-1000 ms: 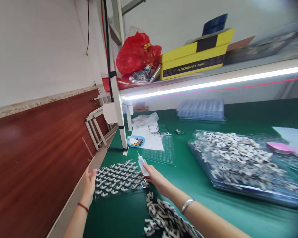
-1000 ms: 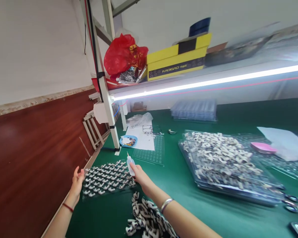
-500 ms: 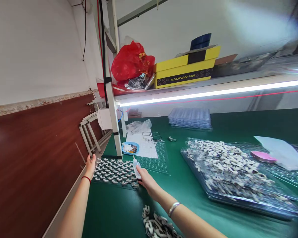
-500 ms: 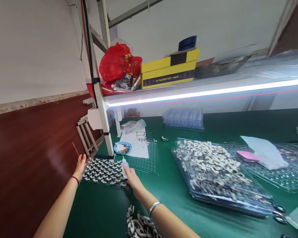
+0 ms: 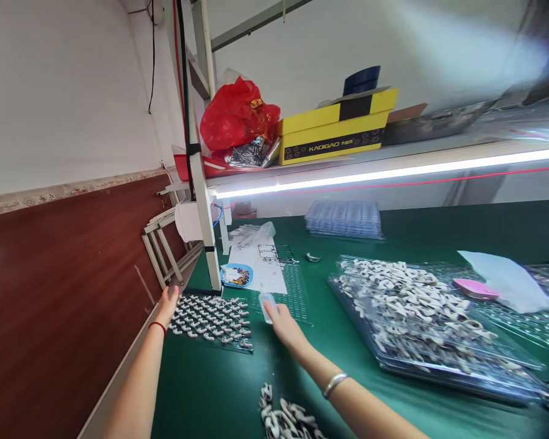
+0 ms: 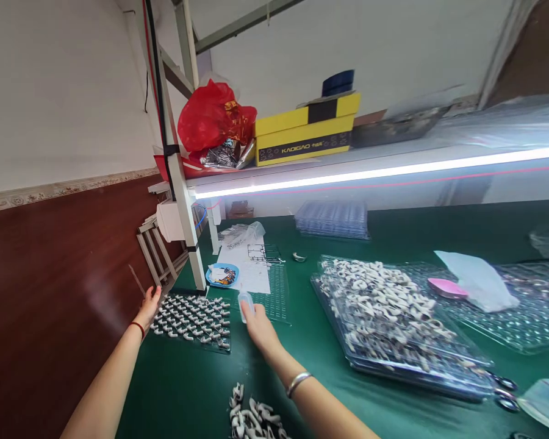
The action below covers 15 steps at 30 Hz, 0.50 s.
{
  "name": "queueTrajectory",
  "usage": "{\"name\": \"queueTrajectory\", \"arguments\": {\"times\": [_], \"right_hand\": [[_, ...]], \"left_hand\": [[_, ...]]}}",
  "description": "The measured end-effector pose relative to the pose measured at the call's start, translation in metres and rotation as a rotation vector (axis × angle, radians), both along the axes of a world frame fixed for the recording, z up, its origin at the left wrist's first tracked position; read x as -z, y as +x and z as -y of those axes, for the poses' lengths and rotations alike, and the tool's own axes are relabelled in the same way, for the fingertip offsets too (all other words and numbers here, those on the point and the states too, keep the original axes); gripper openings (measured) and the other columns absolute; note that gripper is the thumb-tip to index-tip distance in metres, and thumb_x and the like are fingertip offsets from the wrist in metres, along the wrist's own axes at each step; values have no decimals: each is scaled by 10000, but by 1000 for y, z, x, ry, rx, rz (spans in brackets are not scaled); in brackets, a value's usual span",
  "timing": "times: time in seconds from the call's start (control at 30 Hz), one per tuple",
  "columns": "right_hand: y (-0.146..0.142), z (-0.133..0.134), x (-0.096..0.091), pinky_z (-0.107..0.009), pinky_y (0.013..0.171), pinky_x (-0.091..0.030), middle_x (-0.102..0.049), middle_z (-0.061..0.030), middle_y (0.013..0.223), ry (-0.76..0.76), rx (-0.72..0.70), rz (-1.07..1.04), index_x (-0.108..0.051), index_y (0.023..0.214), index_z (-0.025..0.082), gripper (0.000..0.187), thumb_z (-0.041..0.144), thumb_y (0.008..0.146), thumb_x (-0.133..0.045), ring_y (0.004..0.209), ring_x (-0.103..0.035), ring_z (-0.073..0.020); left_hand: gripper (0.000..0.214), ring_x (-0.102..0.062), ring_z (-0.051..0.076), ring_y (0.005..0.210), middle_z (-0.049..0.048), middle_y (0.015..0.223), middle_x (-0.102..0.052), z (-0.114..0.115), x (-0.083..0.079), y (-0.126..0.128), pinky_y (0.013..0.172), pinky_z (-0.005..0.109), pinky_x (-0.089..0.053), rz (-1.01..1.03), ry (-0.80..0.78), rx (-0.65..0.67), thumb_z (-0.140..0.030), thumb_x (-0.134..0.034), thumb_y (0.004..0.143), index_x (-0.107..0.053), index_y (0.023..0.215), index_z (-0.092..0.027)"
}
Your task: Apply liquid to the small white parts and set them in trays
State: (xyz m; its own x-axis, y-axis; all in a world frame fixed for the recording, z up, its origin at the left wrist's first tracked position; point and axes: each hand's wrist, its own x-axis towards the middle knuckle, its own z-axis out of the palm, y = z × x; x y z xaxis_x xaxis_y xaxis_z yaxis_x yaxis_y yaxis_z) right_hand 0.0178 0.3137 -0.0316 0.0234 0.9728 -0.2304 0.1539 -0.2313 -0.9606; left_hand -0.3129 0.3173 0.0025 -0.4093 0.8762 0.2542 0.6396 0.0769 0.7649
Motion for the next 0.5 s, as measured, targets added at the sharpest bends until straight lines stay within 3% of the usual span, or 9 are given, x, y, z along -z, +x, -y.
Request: {"name": "queueTrajectory", "arguments": {"times": [0.13, 0.3, 0.4, 0.5], "right_hand": [[36, -13, 0, -427, 881, -527, -577, -94, 1220, 19, 44, 213, -571, 1234, 170, 321, 371, 983, -585, 1032, -606, -223], [60, -12, 5, -419, 860, -536, -593, -88, 1183, 22, 5, 374, -573, 1222, 156, 320, 364, 980, -593, 999, -619, -216], [71, -3, 7, -407, 849, -540, -600, -85, 1167, 33, -24, 416, -576, 1214, 157, 309, 366, 985, -585, 977, -625, -208], [90, 15, 10, -396, 837, -543, -609, -80, 1141, 34, -58, 426, -586, 1192, 159, 293, 367, 986, -584, 953, -628, -199]], "left_hand": [[367, -605, 238, 1083, 99, 1265, -575, 1, -7, 33, 902, 456, -530, -174, -5, 6, -354, -596, 937, -551, 1252, -170], [325, -606, 231, 1081, 93, 1244, -592, 1, -1, 119, 917, 455, -522, -390, -24, 257, -355, -596, 937, -582, 1204, -172], [322, -603, 233, 1088, 93, 1243, -593, 6, 4, 164, 925, 461, -516, -463, -37, 335, -356, -598, 935, -586, 1199, -171], [321, -600, 234, 1095, 93, 1248, -591, 9, 4, 178, 930, 463, -513, -475, -49, 313, -354, -598, 935, -586, 1200, -172]]}}
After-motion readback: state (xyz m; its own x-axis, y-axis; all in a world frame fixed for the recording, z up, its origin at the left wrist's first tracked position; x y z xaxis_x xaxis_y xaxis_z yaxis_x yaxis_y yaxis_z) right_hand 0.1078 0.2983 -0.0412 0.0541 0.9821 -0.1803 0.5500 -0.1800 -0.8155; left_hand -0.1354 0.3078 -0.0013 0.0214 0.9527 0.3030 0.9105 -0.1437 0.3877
